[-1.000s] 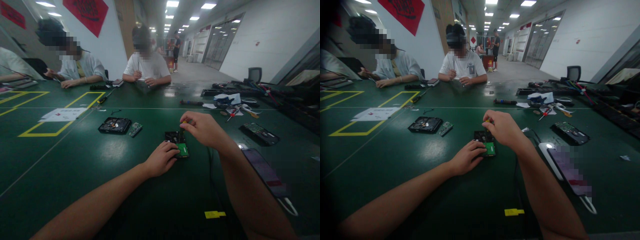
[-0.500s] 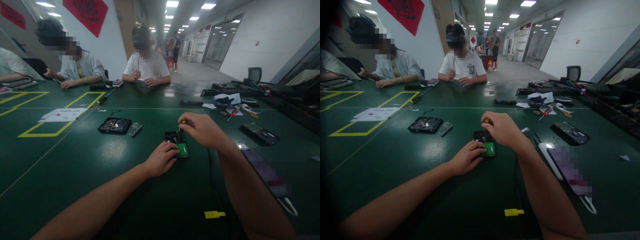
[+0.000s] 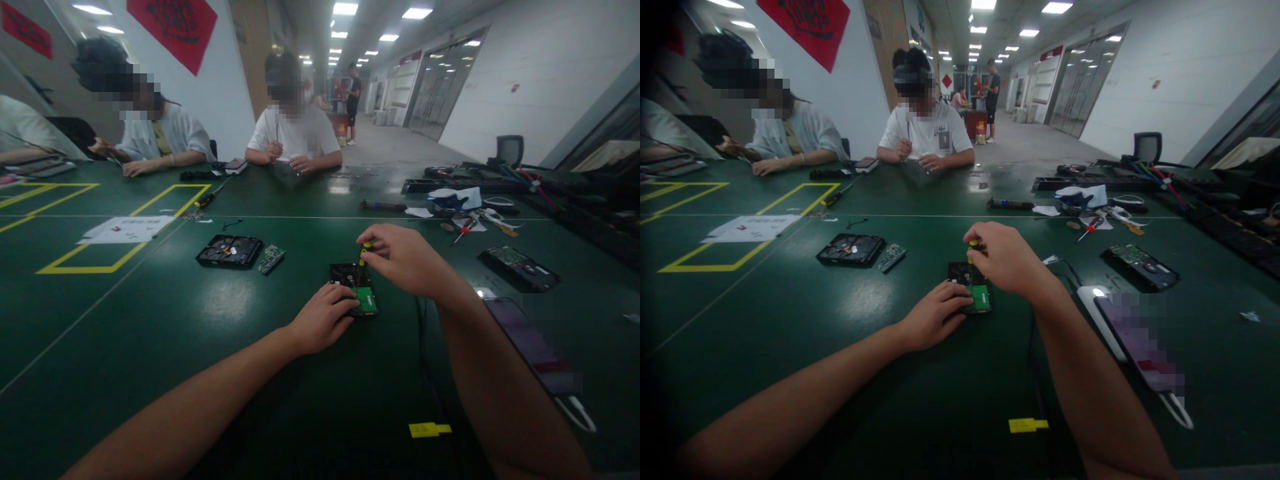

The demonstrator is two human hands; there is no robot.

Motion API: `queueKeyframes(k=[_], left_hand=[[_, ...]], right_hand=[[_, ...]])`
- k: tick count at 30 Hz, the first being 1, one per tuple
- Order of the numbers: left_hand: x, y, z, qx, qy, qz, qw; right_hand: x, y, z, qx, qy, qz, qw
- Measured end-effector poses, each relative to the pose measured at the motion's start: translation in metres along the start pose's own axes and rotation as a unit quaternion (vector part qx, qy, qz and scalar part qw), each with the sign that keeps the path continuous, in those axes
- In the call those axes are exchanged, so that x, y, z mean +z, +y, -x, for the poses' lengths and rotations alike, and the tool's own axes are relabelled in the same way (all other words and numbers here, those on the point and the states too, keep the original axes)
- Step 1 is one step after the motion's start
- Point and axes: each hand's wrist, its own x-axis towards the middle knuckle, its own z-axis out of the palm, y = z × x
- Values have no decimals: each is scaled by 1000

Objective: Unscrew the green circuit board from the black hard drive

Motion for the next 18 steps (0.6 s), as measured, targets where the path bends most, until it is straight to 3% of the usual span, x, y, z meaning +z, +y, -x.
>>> queueKeyframes(k=[18], left_hand=[[0,0,1,-1,3,-3,1000]], right_hand=[[-3,-3,1,15,-4,64,998]])
